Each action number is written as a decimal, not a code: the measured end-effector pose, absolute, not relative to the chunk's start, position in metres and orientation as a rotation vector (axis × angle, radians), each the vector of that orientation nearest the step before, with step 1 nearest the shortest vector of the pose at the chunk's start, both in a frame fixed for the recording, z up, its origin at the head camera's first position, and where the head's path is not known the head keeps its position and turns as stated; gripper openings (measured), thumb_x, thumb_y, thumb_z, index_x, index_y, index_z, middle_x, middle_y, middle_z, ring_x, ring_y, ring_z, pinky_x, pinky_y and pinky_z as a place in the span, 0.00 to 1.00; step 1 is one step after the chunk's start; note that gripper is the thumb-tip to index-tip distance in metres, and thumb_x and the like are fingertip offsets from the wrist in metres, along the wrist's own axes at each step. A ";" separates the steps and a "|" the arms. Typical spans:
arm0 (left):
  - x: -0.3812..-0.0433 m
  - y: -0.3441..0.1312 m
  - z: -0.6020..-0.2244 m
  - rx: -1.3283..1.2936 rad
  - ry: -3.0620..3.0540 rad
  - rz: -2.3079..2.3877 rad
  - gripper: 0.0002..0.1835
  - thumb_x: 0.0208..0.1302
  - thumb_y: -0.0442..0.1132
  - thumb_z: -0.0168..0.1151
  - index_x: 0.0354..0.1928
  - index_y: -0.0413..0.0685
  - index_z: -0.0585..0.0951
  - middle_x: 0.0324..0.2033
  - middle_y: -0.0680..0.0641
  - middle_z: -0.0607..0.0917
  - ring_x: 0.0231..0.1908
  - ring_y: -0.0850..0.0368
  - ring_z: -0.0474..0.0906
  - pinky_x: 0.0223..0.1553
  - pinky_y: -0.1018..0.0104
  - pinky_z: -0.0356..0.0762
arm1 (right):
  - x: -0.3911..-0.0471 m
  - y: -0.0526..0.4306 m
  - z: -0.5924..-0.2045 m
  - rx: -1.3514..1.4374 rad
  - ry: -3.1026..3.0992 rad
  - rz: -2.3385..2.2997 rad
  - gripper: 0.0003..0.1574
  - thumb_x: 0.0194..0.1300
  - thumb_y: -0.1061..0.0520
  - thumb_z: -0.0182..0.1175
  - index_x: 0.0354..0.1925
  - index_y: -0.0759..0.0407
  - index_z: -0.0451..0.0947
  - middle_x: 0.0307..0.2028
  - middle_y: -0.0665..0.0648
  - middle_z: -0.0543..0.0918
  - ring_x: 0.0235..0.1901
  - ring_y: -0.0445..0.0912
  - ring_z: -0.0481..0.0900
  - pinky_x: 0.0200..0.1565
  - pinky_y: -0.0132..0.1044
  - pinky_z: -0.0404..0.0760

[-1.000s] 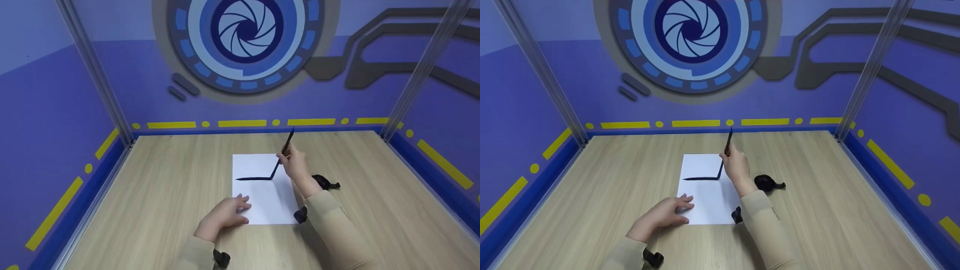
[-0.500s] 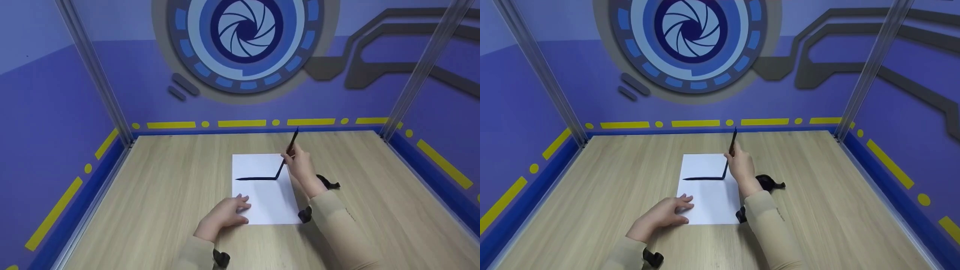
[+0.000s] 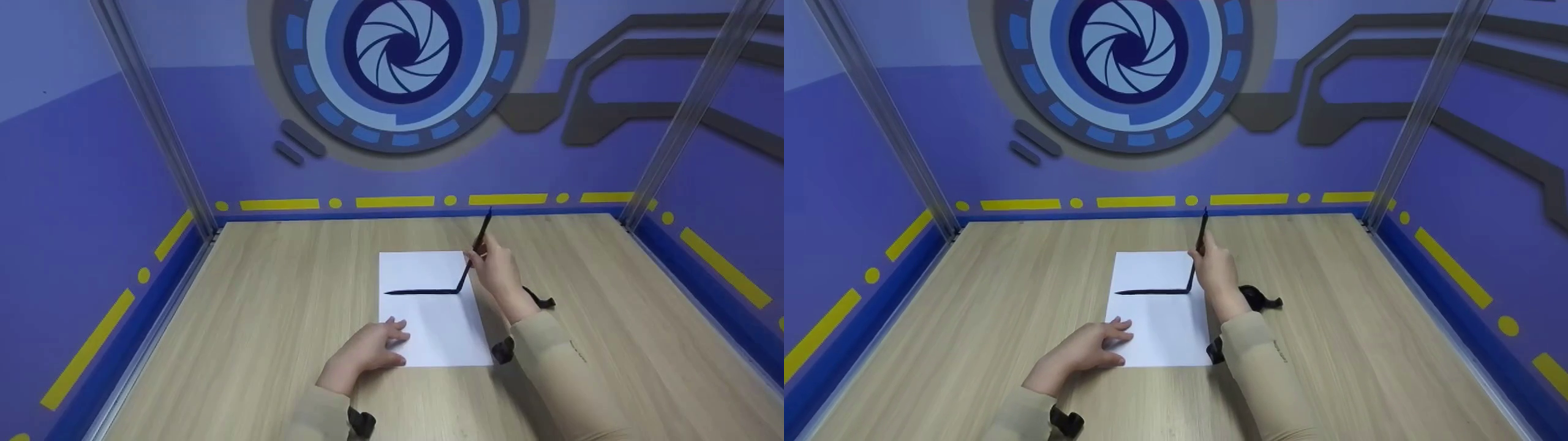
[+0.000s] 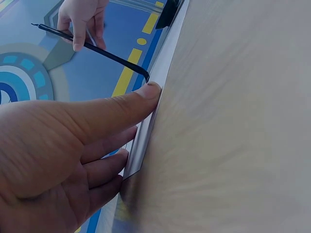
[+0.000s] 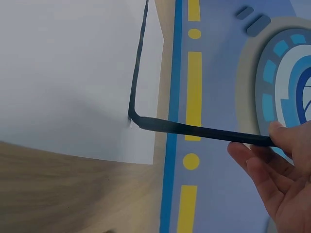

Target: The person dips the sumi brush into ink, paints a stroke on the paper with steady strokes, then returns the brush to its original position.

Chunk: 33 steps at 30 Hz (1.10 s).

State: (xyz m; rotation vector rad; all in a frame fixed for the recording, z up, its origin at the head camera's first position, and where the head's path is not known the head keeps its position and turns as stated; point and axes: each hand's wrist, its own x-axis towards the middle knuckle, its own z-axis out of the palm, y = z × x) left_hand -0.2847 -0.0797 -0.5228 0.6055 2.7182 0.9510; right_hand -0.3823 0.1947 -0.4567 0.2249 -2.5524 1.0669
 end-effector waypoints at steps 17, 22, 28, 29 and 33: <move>-0.285 -0.079 -0.522 0.581 2.718 0.946 0.25 0.57 0.38 0.77 0.58 0.47 0.86 0.72 0.50 0.76 0.77 0.47 0.64 0.78 0.47 0.62 | -0.382 0.201 -0.450 0.215 -2.560 1.067 0.10 0.74 0.60 0.61 0.48 0.61 0.73 0.40 0.65 0.88 0.38 0.57 0.90 0.41 0.49 0.90; -0.285 -0.079 -0.522 0.588 2.716 0.947 0.25 0.57 0.37 0.76 0.59 0.46 0.85 0.72 0.50 0.76 0.77 0.47 0.64 0.78 0.47 0.62 | -0.382 0.203 -0.448 0.219 -2.546 1.079 0.09 0.74 0.60 0.61 0.48 0.61 0.73 0.39 0.65 0.88 0.39 0.57 0.90 0.41 0.49 0.91; -0.286 -0.079 -0.523 0.587 2.711 0.949 0.25 0.57 0.37 0.76 0.59 0.46 0.85 0.72 0.50 0.76 0.77 0.48 0.64 0.78 0.48 0.63 | -0.381 0.206 -0.448 0.225 -2.536 1.031 0.09 0.74 0.60 0.61 0.48 0.60 0.72 0.40 0.65 0.88 0.39 0.58 0.91 0.42 0.52 0.91; -0.286 -0.079 -0.523 0.585 2.709 0.949 0.26 0.57 0.37 0.76 0.59 0.46 0.85 0.72 0.50 0.76 0.77 0.48 0.64 0.78 0.48 0.63 | -0.381 0.207 -0.448 0.223 -2.537 1.024 0.09 0.74 0.59 0.61 0.48 0.60 0.72 0.40 0.65 0.88 0.39 0.58 0.91 0.42 0.52 0.91; -0.286 -0.079 -0.523 0.583 2.711 0.946 0.26 0.57 0.38 0.77 0.59 0.46 0.85 0.72 0.50 0.76 0.77 0.48 0.64 0.78 0.48 0.62 | -0.381 0.207 -0.446 0.209 -2.539 1.009 0.10 0.74 0.58 0.61 0.49 0.59 0.72 0.39 0.64 0.88 0.39 0.57 0.91 0.42 0.52 0.91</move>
